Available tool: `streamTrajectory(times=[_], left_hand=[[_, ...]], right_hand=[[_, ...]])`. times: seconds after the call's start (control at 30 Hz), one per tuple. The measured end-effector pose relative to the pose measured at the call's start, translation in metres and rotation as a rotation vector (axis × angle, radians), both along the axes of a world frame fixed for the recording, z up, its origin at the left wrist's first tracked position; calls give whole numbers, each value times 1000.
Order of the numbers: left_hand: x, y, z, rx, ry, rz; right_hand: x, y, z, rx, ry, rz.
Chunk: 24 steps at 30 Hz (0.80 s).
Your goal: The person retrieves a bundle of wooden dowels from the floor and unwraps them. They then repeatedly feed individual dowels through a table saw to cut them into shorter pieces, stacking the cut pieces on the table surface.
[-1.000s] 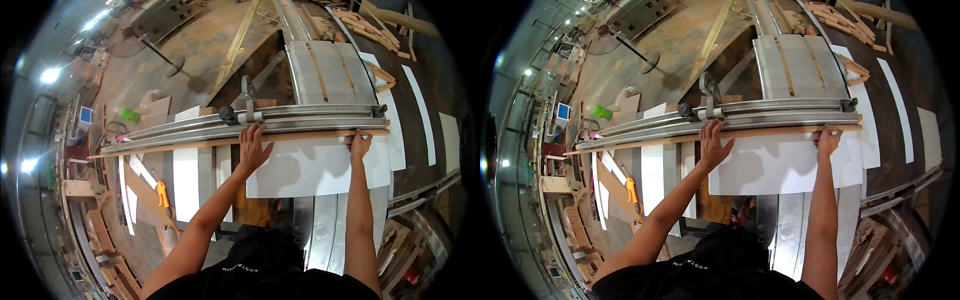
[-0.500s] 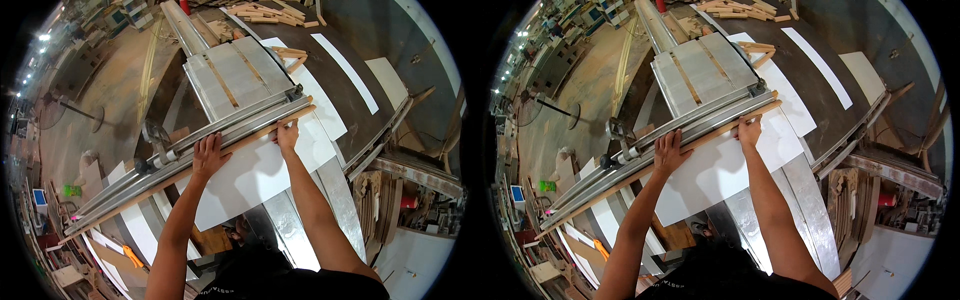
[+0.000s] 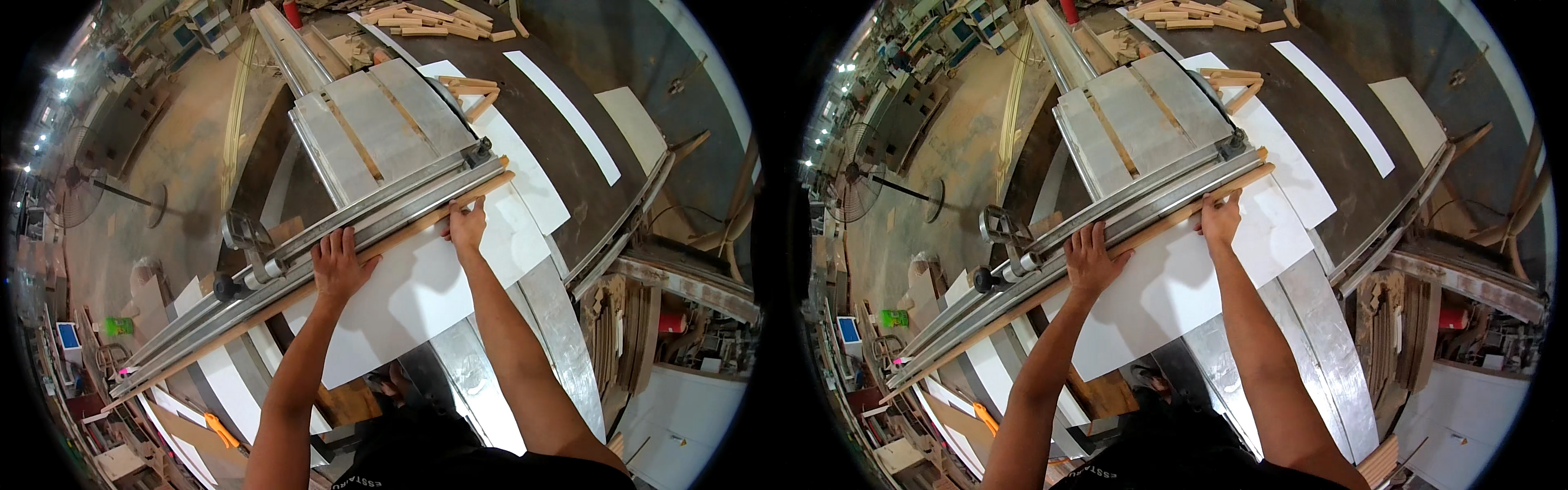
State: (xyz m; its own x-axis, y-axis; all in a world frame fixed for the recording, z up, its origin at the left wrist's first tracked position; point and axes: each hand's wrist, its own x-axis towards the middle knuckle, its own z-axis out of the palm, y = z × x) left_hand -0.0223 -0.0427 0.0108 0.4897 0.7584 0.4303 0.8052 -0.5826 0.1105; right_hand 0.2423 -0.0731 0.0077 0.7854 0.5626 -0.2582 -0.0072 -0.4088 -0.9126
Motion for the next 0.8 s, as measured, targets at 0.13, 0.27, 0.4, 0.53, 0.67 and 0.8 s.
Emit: streamTrajectory(times=[0.13, 0.27, 0.4, 0.53, 0.67, 0.8], left_hand=[[2, 6, -4, 48, -42, -36], [0, 6, -10, 50, -35, -35], [-2, 9, -10, 94, -25, -44], [-2, 11, -11, 47, -39, -40], [-2, 11, -10, 33, -53, -17], [-3, 12, -10, 8, -92, -17]], right_hand=[[1, 3, 0, -8, 11, -28], [-4, 6, -2, 38, 18, -71], [-4, 7, -5, 49, 24, -44], [0, 12, -10, 50, 20, -61], [4, 18, -16, 22, 48, -35], [7, 21, -20, 9, 66, -39]])
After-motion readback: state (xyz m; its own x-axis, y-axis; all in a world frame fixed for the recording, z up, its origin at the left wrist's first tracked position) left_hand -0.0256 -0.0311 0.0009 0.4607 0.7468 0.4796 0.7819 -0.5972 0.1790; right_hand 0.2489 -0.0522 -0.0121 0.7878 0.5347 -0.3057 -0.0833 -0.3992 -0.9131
